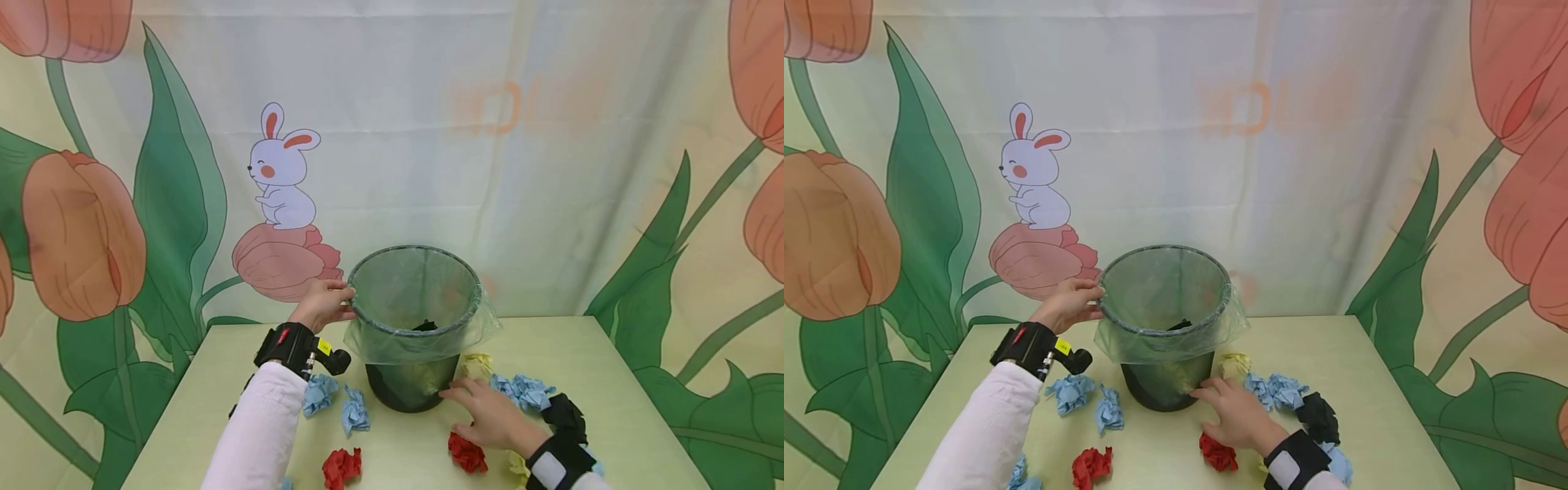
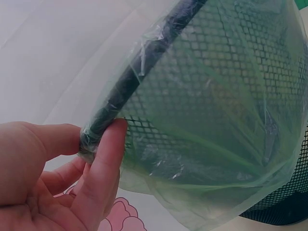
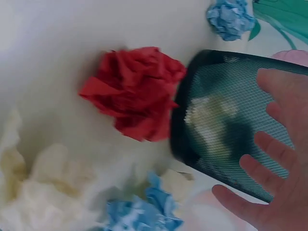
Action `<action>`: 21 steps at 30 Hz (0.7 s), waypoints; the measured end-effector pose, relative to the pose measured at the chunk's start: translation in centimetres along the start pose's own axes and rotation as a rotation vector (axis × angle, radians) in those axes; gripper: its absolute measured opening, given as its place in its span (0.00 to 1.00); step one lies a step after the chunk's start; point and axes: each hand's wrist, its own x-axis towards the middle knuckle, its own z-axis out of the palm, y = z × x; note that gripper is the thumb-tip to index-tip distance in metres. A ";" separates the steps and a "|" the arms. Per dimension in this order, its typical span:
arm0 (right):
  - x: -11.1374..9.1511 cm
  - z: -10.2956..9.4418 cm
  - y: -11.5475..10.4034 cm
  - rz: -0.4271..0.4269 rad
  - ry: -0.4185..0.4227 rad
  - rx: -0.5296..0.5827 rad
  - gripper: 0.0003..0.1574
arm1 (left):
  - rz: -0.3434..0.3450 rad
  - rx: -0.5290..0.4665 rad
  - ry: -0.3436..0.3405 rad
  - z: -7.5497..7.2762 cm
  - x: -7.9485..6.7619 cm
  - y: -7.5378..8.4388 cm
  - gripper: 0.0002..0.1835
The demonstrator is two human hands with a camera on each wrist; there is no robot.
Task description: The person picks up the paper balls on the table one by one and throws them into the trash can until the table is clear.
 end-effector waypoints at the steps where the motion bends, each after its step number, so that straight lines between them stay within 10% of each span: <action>1: -0.1 0.3 0.1 0.006 -0.010 0.016 0.31 | 0.000 -0.002 0.000 0.0 0.0 0.0 0.26; 21: -2.0 5.9 -0.2 0.148 -0.167 0.079 0.37 | 0.000 0.014 0.002 0.0 -0.1 0.0 0.24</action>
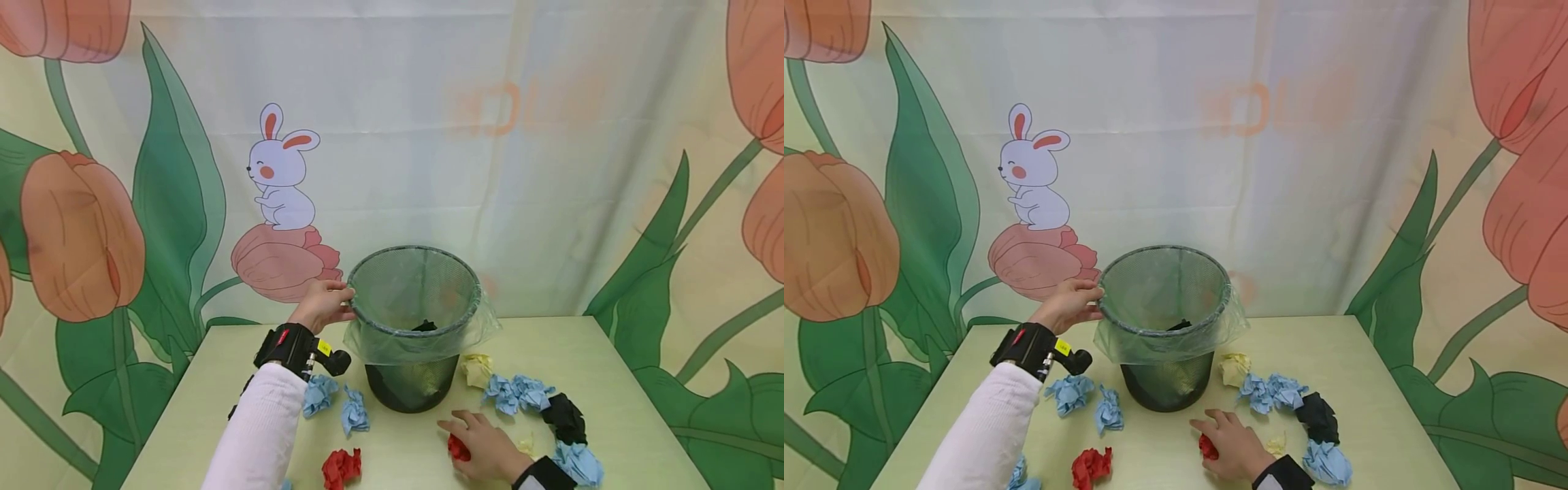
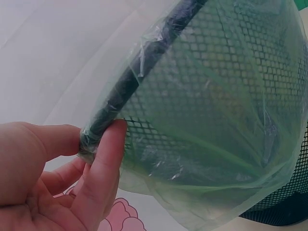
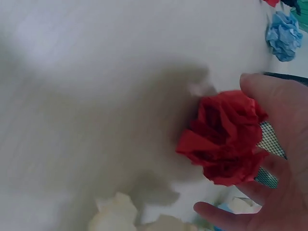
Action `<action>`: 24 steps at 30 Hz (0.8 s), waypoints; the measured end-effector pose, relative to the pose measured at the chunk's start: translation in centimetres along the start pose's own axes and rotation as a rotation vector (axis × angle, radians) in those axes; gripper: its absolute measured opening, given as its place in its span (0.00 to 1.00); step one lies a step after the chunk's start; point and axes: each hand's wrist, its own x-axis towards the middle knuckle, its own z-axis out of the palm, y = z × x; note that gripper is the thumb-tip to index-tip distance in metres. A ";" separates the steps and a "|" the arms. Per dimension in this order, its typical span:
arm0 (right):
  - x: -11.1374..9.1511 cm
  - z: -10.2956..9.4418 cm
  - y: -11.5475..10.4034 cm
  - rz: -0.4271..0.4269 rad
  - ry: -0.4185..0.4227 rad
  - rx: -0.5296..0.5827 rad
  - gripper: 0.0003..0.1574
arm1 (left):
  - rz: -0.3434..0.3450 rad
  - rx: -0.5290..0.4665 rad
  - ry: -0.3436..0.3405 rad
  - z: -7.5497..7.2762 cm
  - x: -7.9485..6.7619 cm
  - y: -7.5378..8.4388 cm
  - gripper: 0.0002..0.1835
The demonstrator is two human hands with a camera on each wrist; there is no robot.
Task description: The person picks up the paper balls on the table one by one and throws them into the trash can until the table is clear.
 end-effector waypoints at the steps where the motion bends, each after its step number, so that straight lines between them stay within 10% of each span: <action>1: 0.0 0.2 0.0 0.007 -0.018 0.006 0.37 | 0.000 -0.001 0.001 0.0 0.0 0.0 0.24; 9: 0.0 1.3 -0.1 0.066 -0.083 0.051 0.35 | 0.008 -0.006 0.000 0.0 0.1 -0.2 0.25; 24: 0.4 2.9 -1.3 -0.055 0.091 -0.143 0.16 | 0.006 0.004 0.006 0.0 0.2 -0.2 0.25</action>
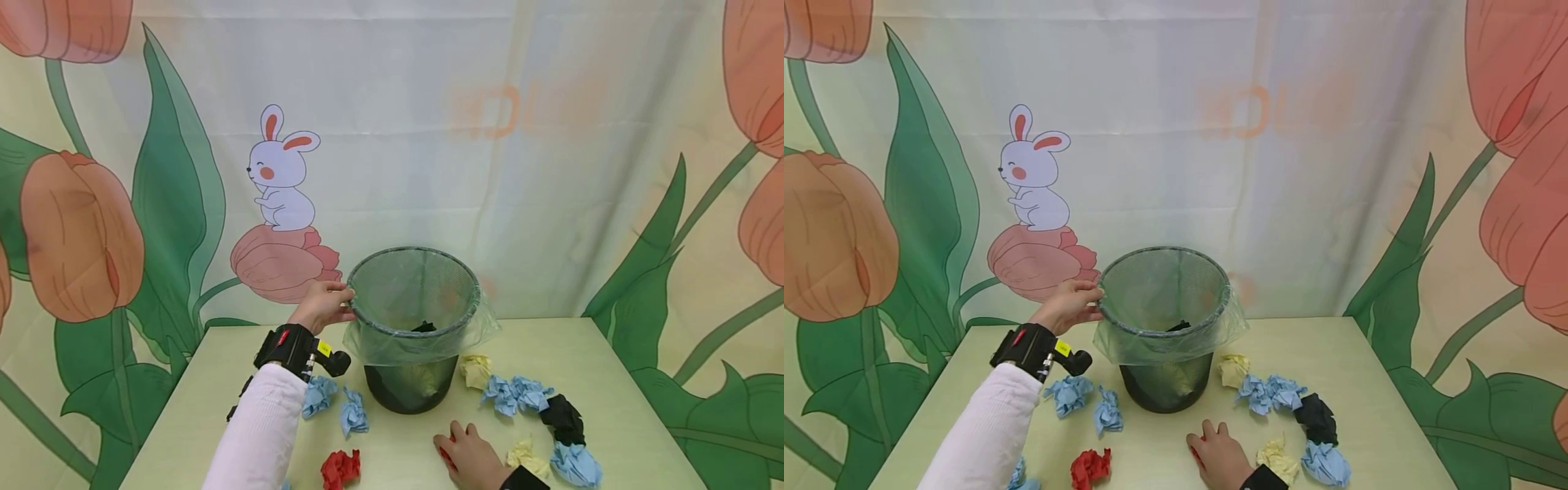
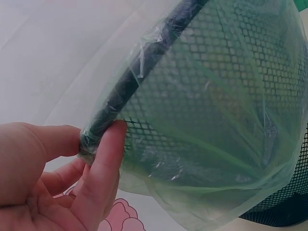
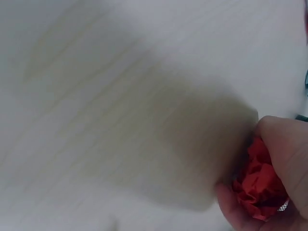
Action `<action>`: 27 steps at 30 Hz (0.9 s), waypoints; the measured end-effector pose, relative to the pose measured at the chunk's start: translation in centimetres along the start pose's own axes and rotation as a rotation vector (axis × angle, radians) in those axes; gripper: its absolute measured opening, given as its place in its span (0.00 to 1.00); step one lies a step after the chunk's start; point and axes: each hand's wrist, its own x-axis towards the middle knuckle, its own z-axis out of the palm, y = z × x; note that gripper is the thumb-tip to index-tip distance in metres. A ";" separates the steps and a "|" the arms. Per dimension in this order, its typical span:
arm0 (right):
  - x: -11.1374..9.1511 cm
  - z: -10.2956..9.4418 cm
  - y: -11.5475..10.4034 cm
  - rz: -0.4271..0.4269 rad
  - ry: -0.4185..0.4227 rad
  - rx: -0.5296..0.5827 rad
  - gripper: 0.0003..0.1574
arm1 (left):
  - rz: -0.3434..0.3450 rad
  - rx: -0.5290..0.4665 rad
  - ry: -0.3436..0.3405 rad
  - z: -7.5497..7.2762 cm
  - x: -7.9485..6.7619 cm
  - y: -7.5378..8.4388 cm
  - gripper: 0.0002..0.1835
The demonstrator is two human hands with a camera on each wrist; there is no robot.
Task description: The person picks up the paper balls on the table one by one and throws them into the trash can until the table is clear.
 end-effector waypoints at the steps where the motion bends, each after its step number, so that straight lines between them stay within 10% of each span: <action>1: 0.1 0.0 -0.1 0.005 -0.007 -0.004 0.15 | 0.000 -0.002 0.001 0.0 0.0 0.0 0.25; 27: 1.2 -1.4 0.3 -0.010 -0.116 0.096 0.08 | -0.007 -0.006 -0.006 0.0 0.0 0.2 0.24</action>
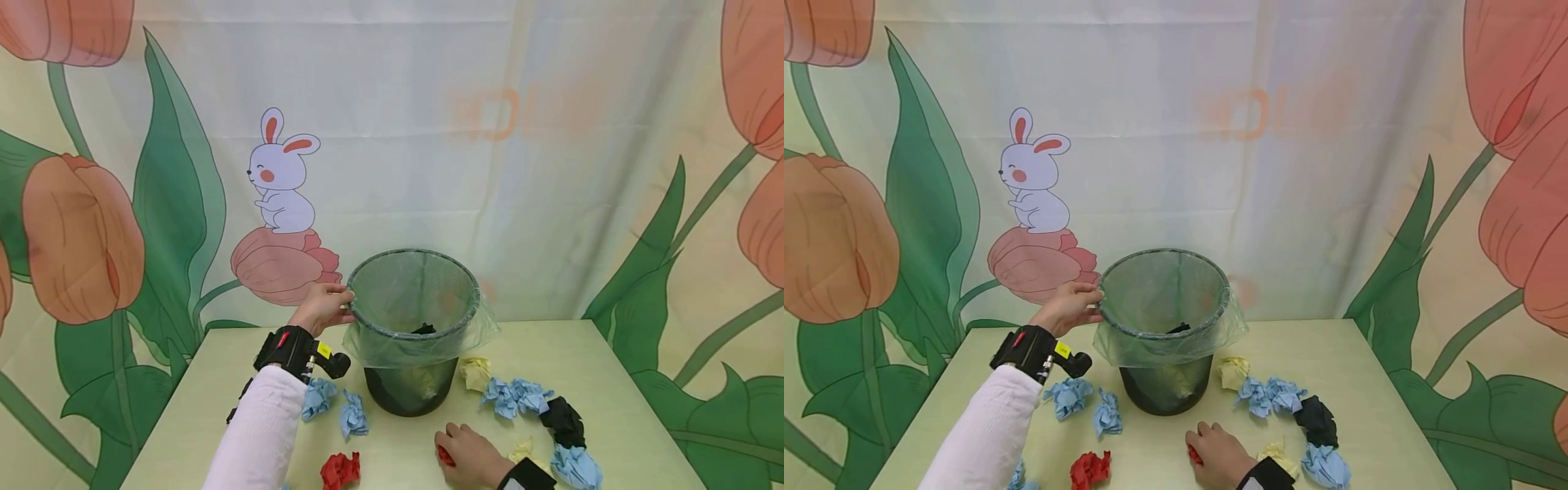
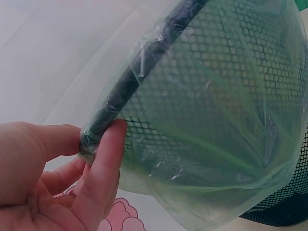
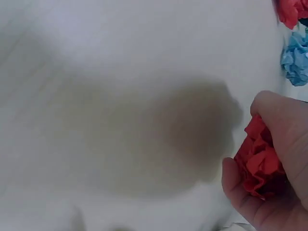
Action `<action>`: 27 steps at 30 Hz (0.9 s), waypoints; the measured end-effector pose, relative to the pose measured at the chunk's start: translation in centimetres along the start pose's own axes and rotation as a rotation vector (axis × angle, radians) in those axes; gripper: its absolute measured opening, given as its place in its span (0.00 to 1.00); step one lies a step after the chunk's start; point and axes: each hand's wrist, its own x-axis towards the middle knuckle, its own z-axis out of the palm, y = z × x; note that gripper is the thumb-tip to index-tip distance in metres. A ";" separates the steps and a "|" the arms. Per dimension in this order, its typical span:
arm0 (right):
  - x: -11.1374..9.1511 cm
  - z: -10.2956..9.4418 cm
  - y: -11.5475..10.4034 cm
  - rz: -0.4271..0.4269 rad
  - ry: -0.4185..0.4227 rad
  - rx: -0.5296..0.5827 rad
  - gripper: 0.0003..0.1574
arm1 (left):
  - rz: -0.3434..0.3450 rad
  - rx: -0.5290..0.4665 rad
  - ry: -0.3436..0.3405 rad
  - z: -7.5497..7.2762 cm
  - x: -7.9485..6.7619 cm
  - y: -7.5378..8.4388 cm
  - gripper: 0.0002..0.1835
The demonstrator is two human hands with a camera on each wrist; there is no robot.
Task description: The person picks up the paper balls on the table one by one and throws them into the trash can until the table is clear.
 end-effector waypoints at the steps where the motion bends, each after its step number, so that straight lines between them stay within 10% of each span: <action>1: 0.0 -0.2 0.0 -0.009 0.015 -0.002 0.08 | -0.003 -0.002 0.001 0.0 0.0 0.0 0.24; 27: 1.8 -9.2 -4.2 -0.394 0.123 -0.201 0.14 | 0.003 -0.005 -0.001 0.0 0.1 0.0 0.24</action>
